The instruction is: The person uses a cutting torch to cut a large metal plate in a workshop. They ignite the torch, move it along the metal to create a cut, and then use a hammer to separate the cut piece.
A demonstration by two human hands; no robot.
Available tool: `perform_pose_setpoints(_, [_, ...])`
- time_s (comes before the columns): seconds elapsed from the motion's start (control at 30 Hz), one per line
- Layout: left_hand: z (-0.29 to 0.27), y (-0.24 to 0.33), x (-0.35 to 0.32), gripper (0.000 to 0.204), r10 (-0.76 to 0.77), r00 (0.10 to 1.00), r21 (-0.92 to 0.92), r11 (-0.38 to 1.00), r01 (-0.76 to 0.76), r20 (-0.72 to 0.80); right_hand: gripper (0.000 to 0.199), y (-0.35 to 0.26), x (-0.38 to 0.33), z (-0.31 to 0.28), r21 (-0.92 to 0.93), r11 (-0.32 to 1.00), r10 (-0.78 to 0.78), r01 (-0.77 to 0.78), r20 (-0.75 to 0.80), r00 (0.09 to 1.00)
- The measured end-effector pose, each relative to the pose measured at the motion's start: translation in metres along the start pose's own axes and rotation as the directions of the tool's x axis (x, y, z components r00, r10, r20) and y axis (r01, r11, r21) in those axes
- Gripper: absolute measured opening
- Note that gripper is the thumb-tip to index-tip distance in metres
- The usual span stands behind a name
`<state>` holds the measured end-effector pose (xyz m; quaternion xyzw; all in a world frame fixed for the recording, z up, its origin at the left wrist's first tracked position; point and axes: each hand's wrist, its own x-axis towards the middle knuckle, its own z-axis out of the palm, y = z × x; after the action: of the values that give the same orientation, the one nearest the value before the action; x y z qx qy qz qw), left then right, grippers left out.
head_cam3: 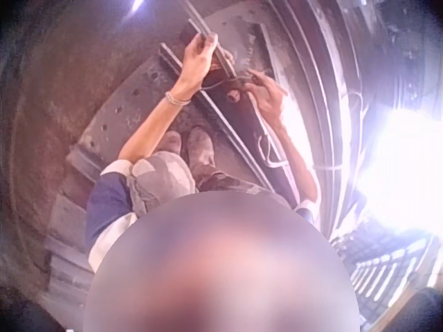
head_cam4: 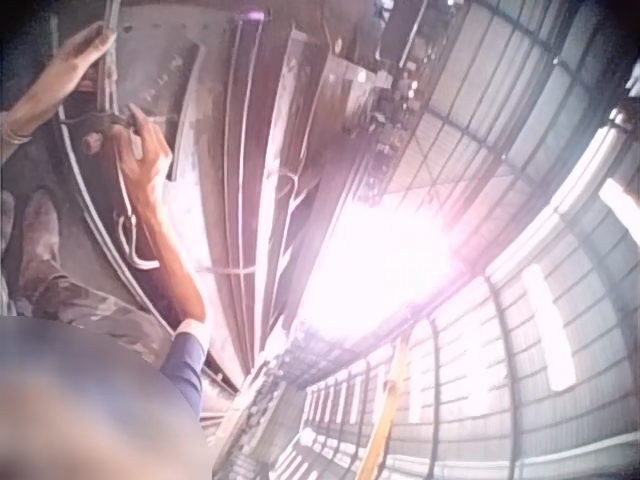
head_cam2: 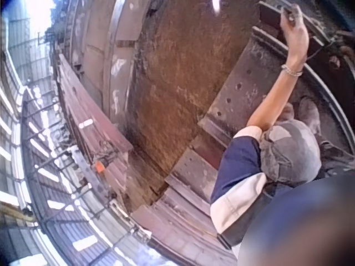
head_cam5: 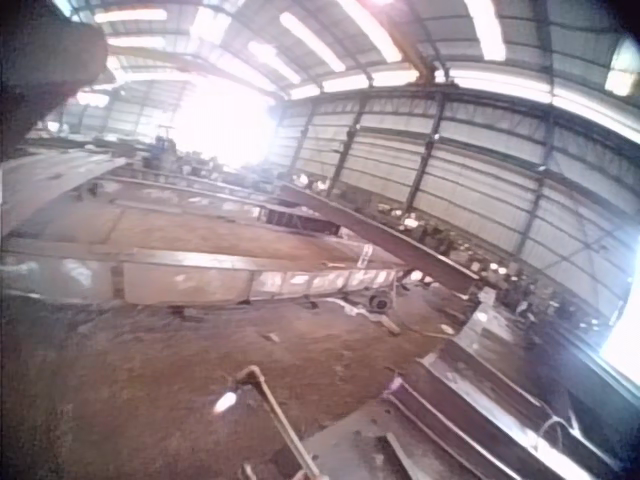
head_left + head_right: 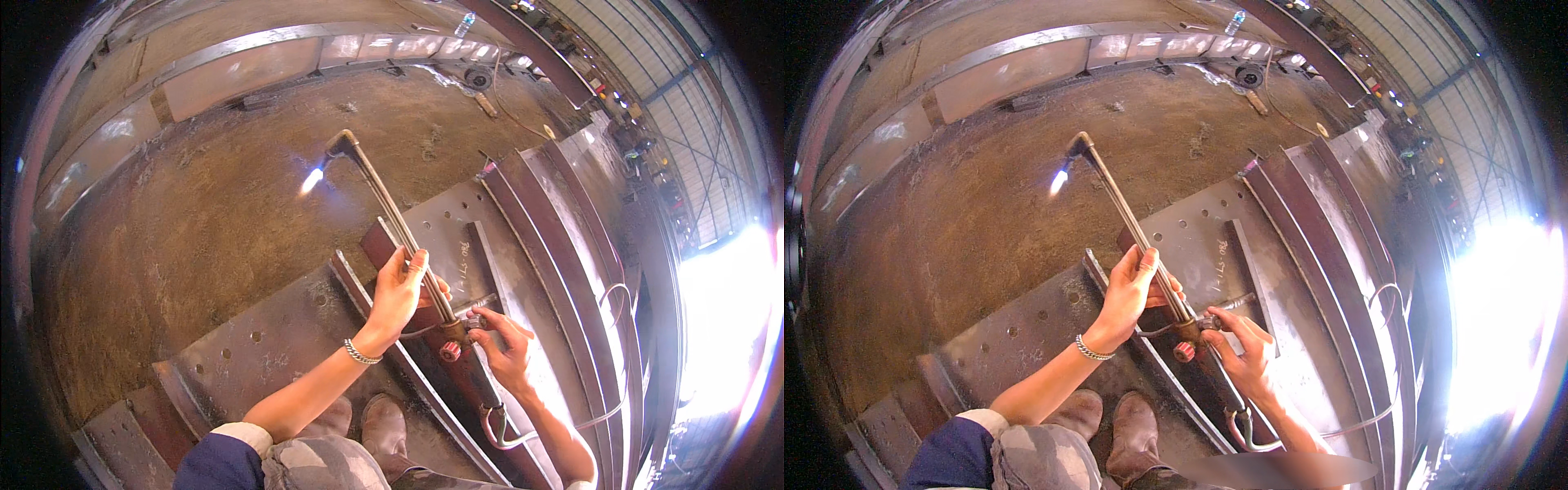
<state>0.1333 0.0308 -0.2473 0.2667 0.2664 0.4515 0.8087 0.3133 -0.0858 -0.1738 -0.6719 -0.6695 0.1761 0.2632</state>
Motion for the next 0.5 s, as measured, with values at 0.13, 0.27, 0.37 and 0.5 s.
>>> perform_pose_setpoints(0.13, [0.0003, 0.0009, 0.0004, 0.025, 0.011, 1.000, -0.015, 1.000, -0.011, 0.008, 0.034, -0.0029, 0.0013, 0.0014, -0.005, 1.000, 0.002, -0.002, -0.007, 1.000])
perform_pose_setpoints(0.27, [0.0015, 0.0027, -0.0015, 0.026, -0.007, 1.000, -0.042, 0.999, 0.006, -0.004, 0.035, -0.0044, 0.0016, 0.0003, -0.026, 1.000, -0.015, 0.015, 0.012, 1.000])
perform_pose_setpoints(0.37, [0.0013, 0.0045, -0.0018, 0.027, -0.002, 1.000, 0.019, 1.000, 0.002, -0.004, 0.034, -0.0055, 0.0016, 0.0002, -0.015, 1.000, -0.021, 0.022, 0.014, 1.000])
perform_pose_setpoints(0.5, [0.0017, 0.0050, -0.0026, 0.028, 0.002, 1.000, 0.015, 1.000, -0.002, 0.002, 0.033, -0.0080, 0.0015, 0.0002, -0.009, 0.999, -0.032, 0.032, 0.007, 0.999])
